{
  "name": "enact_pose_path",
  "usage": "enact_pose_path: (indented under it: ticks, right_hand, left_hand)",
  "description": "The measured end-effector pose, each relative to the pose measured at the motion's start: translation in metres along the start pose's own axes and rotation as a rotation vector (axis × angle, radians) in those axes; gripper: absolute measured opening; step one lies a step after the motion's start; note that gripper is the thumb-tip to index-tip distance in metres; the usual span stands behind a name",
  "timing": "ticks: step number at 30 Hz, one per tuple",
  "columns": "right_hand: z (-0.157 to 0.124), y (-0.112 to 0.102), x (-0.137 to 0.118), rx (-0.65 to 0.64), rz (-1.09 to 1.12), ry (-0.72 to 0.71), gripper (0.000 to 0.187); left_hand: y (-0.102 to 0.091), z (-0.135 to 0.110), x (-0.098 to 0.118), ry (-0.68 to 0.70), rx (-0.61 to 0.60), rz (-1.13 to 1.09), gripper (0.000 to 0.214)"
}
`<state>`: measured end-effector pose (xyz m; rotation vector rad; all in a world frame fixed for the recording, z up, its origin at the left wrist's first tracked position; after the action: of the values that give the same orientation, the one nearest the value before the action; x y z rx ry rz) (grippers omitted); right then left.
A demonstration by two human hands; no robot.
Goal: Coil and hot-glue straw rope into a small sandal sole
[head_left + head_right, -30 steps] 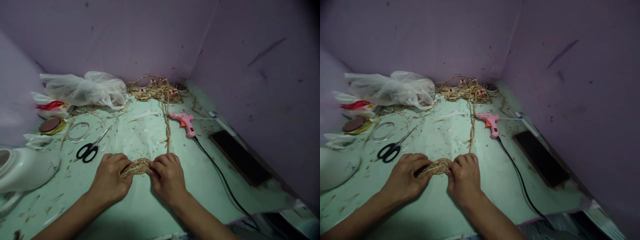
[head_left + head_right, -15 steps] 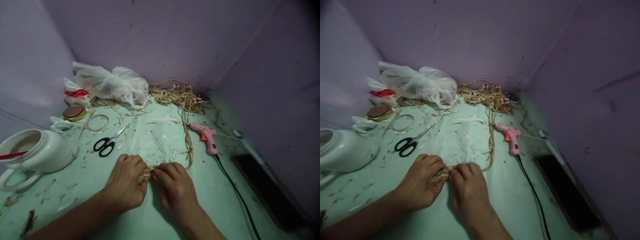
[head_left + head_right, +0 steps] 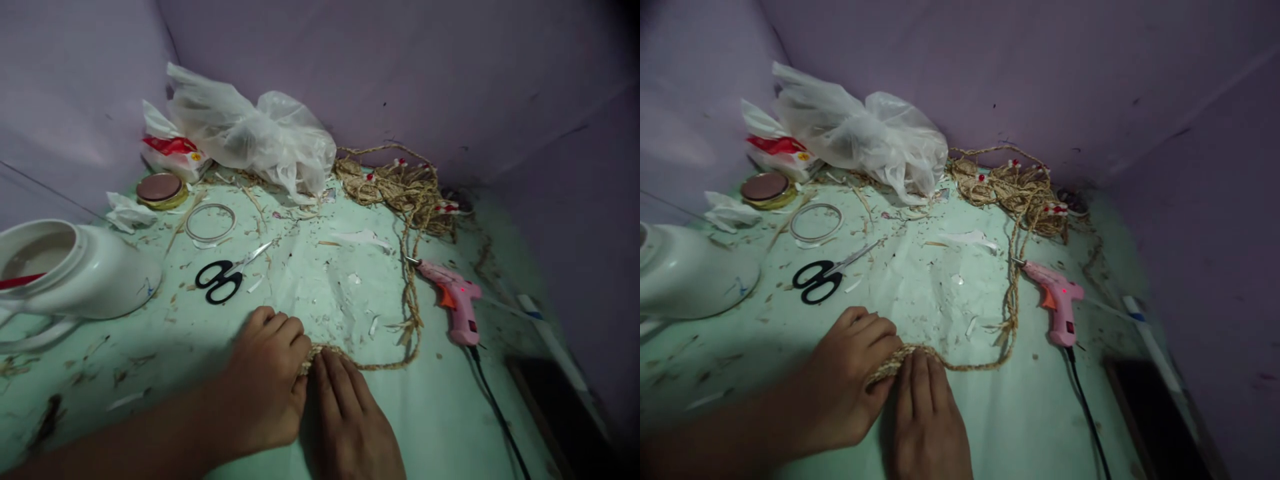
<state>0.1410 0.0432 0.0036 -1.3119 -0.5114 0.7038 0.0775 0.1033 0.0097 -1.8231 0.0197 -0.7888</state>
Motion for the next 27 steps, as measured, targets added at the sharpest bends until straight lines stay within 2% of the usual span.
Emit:
enact_pose_path:
  ticks: [6,10,13,17,21,24,27]
  right_hand:
    - [-0.011,-0.023,0.007,0.271,0.250,0.127,0.054]
    - [-0.016,-0.026,-0.005,0.292,0.270,0.083,0.041]
    - [-0.025,-0.033,-0.005,0.321,0.213,0.119,0.032]
    - [-0.021,-0.023,0.007,0.192,0.180,0.203,0.038]
    - [-0.005,-0.008,0.009,0.052,0.190,0.119,0.050]
    - [0.002,-0.003,0.005,0.018,0.140,0.041,0.052]
    - [0.006,-0.006,0.003,0.046,0.096,0.023,0.049]
  left_hand:
    - [-0.004,-0.004,0.001,0.006,0.085,0.045,0.011]
    - [-0.005,-0.004,0.001,0.002,0.074,0.038,0.014]
    - [-0.005,-0.003,0.000,-0.011,0.075,0.033,0.013]
    - [-0.002,-0.003,0.001,0.011,0.075,0.021,0.014]
    - [0.001,-0.003,0.002,0.037,0.057,0.031,0.013]
    - [0.001,-0.002,0.002,0.033,0.041,0.052,0.015]
    - [0.003,-0.001,0.004,0.038,-0.036,0.067,0.017]
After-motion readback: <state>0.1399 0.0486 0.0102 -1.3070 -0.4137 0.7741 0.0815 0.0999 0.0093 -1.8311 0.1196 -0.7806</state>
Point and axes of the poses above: each hand's wrist, its own z-axis towards the middle knuckle, its own y-axis out of the palm, x = y × z, the point moved 10 cm from there along z, towards the middle knuckle, and after that the axes turned 11 degrees about -x, right-handed, at the moved point
